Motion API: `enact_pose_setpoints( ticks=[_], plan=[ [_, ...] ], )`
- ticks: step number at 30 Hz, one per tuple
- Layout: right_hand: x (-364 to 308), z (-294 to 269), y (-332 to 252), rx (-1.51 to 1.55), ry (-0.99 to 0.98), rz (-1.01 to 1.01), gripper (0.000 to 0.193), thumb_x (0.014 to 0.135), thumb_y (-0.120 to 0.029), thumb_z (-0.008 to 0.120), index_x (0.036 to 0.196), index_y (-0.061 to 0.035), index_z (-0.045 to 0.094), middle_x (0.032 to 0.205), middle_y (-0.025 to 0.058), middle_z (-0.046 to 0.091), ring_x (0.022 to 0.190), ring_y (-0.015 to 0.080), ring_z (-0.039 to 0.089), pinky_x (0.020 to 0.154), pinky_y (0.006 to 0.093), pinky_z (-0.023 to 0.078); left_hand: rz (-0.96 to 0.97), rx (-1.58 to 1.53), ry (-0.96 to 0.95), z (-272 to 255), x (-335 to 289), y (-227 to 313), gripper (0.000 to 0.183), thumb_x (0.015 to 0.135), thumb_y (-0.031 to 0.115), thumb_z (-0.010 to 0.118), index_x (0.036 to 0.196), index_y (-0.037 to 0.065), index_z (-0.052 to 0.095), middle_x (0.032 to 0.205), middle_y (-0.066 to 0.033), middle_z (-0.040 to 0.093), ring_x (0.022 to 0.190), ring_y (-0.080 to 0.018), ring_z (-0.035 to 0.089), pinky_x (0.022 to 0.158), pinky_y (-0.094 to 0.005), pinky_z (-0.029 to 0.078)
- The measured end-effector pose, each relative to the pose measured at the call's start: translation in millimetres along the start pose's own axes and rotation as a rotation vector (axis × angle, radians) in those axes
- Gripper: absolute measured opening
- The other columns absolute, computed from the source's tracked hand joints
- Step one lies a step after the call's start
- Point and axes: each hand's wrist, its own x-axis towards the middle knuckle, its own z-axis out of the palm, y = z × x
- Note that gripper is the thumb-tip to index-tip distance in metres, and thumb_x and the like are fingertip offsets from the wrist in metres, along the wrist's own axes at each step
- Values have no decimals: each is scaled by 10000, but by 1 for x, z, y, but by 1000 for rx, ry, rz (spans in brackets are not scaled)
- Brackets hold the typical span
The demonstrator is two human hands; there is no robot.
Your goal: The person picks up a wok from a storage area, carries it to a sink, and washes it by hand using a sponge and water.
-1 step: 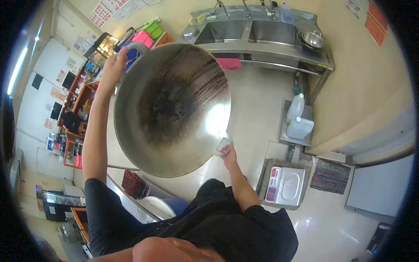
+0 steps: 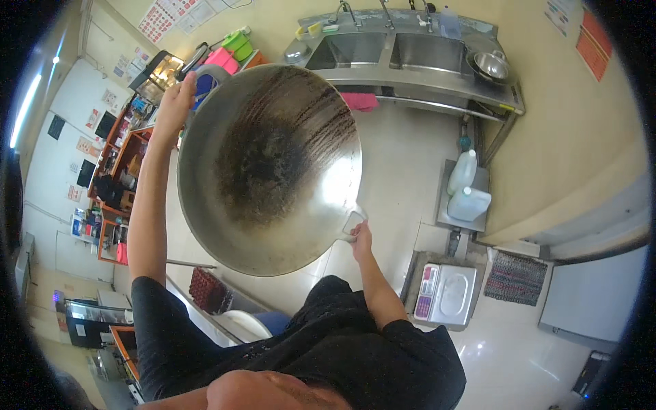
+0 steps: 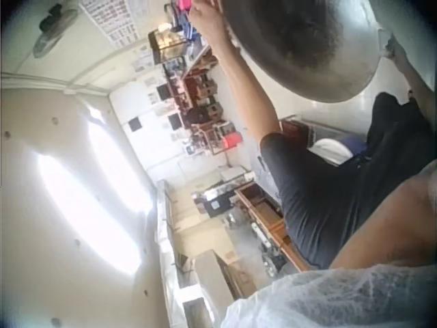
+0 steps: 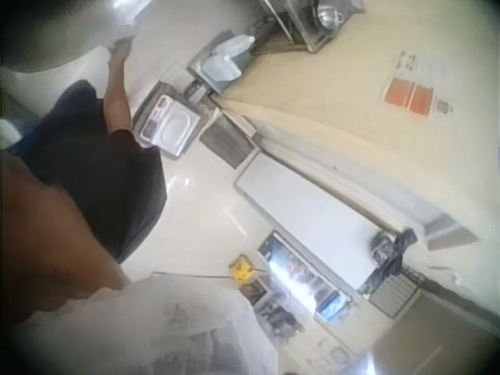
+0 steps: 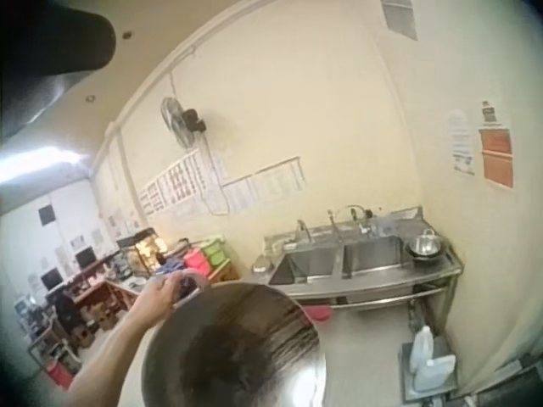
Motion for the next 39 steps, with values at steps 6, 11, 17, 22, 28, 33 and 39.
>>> enact_pose_setpoints(
  ticks=[6,11,17,22,28,33,39],
  plan=[
    [105,123,-143,-975,243,-311,381,1043,-323,390,926,-31,604,693,56,534,611,163,551,505,361,465,-46,-160,-51,9,181,-140,469,1000,499,480,760,112,594,658,52,467,628,-91,400,619,-236,314],
    [186,179,-243,-1120,356,-525,338,1031,-287,397,1029,-24,610,759,97,575,599,185,566,450,362,444,-265,-582,-188,68,285,-191,307,1006,364,480,906,112,624,715,33,641,627,-91,563,608,-257,405],
    [265,251,-348,-1361,414,-665,375,1002,-250,449,1293,-73,605,745,127,644,531,223,572,449,378,454,-309,-835,-267,137,419,-252,304,1021,316,467,1043,68,640,818,14,673,693,-101,601,654,-270,447],
    [358,297,-414,-1456,513,-437,361,960,-223,451,1239,-100,644,906,83,673,732,196,580,531,427,463,-258,-812,-317,210,512,-284,321,1021,281,451,1097,17,618,896,-52,713,735,-112,624,682,-268,466],
    [459,369,-490,-1633,442,-213,259,931,-185,458,994,-153,707,621,-9,475,503,137,404,410,325,312,-409,-899,-311,289,618,-325,319,1025,273,406,1085,18,588,1000,-117,736,756,-129,623,662,-278,396],
    [532,341,-530,-1509,468,-92,289,969,-272,470,1002,-67,671,702,67,574,570,203,517,419,401,401,-459,-942,-450,362,705,-355,323,1028,232,392,1135,-10,578,1016,-115,735,796,-121,632,644,-269,411],
    [560,401,-535,-1627,529,117,313,998,-319,463,1018,-82,666,689,56,522,570,182,469,418,370,385,-531,-859,-586,431,787,-416,259,1003,240,436,1096,37,567,1012,-78,741,853,-93,654,620,-262,379]
  ],
)
